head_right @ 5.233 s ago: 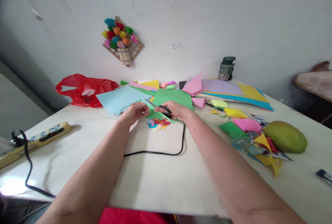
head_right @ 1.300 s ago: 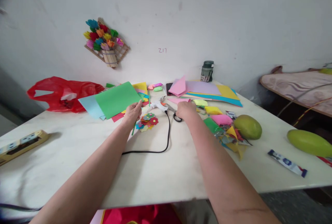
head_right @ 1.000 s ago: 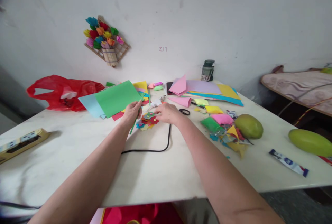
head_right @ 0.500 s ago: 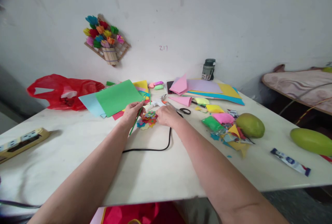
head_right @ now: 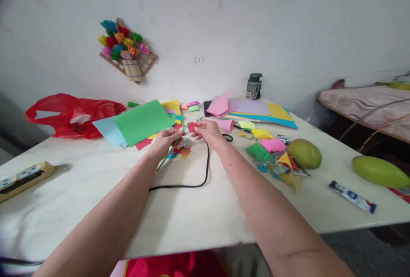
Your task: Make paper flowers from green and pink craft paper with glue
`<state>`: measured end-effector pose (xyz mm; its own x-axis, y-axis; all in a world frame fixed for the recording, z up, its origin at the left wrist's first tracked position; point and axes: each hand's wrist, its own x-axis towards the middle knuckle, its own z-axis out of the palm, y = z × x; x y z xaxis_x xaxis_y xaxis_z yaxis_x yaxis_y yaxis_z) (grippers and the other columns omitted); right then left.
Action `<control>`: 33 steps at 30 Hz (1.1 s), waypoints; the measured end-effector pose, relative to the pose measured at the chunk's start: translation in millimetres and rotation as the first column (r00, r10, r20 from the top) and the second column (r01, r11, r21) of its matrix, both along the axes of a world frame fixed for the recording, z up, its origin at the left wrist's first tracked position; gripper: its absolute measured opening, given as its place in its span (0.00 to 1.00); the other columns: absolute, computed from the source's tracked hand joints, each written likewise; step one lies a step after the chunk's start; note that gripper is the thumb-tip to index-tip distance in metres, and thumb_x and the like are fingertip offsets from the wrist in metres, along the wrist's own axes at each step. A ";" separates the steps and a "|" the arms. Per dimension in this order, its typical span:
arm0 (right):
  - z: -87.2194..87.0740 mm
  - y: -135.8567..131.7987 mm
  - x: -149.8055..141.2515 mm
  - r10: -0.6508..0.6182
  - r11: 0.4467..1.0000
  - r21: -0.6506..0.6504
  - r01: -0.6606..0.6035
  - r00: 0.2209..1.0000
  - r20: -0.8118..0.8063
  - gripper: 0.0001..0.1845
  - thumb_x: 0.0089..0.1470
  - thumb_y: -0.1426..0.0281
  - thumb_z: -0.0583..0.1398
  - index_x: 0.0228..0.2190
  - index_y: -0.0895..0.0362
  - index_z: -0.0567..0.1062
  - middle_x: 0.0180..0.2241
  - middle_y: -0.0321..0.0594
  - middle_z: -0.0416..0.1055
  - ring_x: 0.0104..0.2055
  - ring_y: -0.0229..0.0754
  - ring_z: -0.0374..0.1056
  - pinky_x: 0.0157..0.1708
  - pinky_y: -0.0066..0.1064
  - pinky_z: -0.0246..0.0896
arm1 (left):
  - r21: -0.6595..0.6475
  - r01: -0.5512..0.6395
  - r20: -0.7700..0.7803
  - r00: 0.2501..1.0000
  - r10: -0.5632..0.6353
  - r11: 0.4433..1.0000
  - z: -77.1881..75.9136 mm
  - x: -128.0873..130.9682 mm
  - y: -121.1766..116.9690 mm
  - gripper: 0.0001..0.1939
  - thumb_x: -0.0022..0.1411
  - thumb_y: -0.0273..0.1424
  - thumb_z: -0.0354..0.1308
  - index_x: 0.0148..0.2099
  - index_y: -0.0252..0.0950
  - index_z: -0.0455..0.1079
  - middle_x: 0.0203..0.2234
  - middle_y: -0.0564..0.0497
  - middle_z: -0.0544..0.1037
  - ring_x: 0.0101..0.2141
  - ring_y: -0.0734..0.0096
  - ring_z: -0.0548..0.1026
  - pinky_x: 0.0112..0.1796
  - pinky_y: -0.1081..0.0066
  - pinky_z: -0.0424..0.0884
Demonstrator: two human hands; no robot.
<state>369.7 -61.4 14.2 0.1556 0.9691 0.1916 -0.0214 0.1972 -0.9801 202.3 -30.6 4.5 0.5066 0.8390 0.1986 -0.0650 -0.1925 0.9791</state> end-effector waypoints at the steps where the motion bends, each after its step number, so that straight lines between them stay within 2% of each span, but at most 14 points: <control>1: 0.3 0.3 0.6 -0.006 1.000 0.008 0.007 1.000 -0.026 0.03 0.41 0.77 0.60 0.24 0.61 0.72 0.20 0.36 0.70 0.21 0.34 0.68 0.18 0.23 0.63 | 0.003 0.001 -0.011 1.000 -0.001 1.000 0.1 0.5 -0.5 0.15 0.49 0.40 0.58 0.30 0.32 0.71 0.16 0.52 0.72 0.13 0.81 0.63 0.17 0.77 0.57; 6: 3.6 0.1 0.2 -0.013 0.999 0.042 0.016 0.997 -0.072 0.03 0.41 0.75 0.61 0.25 0.61 0.72 0.22 0.36 0.71 0.22 0.33 0.68 0.18 0.22 0.62 | 0.002 0.030 -0.037 0.999 -0.030 1.000 -0.9 2.9 -1.1 0.16 0.49 0.41 0.58 0.31 0.32 0.70 0.17 0.52 0.73 0.14 0.80 0.64 0.17 0.77 0.60; 11: 6.6 -2.0 -1.4 0.014 0.997 0.072 -0.010 0.998 -0.062 0.06 0.40 0.71 0.62 0.25 0.61 0.73 0.22 0.36 0.70 0.23 0.33 0.68 0.18 0.21 0.61 | -0.020 0.047 -0.054 0.997 -0.048 0.999 0.8 6.4 -4.3 0.17 0.49 0.42 0.59 0.32 0.32 0.68 0.17 0.52 0.73 0.13 0.79 0.65 0.16 0.77 0.61; 19: 5.6 0.9 0.1 -0.011 0.996 0.089 0.011 1.000 0.003 0.10 0.37 0.69 0.63 0.25 0.61 0.73 0.21 0.36 0.70 0.23 0.34 0.67 0.17 0.22 0.57 | -0.078 0.075 -0.058 0.995 -0.080 0.994 8.4 9.6 -10.4 0.17 0.49 0.41 0.59 0.31 0.31 0.66 0.18 0.50 0.73 0.14 0.78 0.67 0.15 0.78 0.61; 23: 4.9 1.4 0.0 0.019 0.994 0.103 -0.024 0.999 0.050 0.10 0.37 0.67 0.63 0.24 0.61 0.73 0.21 0.35 0.69 0.23 0.33 0.65 0.16 0.21 0.54 | -0.107 0.058 0.015 0.998 -0.057 0.993 7.2 11.2 -6.7 0.17 0.49 0.41 0.60 0.33 0.31 0.66 0.21 0.49 0.74 0.18 0.75 0.71 0.19 0.76 0.66; 27: 5.1 1.0 -3.9 0.002 0.991 0.136 -0.013 0.997 0.074 0.10 0.36 0.66 0.63 0.23 0.61 0.73 0.20 0.34 0.67 0.21 0.30 0.60 0.14 0.20 0.52 | -0.174 0.099 0.154 0.985 -0.072 0.980 4.2 14.2 -3.2 0.17 0.47 0.36 0.62 0.36 0.32 0.64 0.19 0.51 0.74 0.18 0.73 0.72 0.21 0.74 0.68; 33: 4.1 1.4 -8.4 -0.029 0.993 0.117 0.024 0.999 0.041 0.11 0.36 0.65 0.63 0.24 0.60 0.75 0.21 0.34 0.68 0.20 0.30 0.60 0.15 0.22 0.56 | -0.240 0.098 0.219 0.975 -0.044 0.966 5.2 14.7 -5.2 0.13 0.48 0.32 0.62 0.33 0.32 0.63 0.20 0.50 0.74 0.19 0.73 0.73 0.23 0.73 0.70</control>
<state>361.3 -60.0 18.3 0.1698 0.9354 0.3102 0.0265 0.3104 -0.9503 217.0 -35.8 9.7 0.5361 0.8386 0.0970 -0.2787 0.0674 0.9580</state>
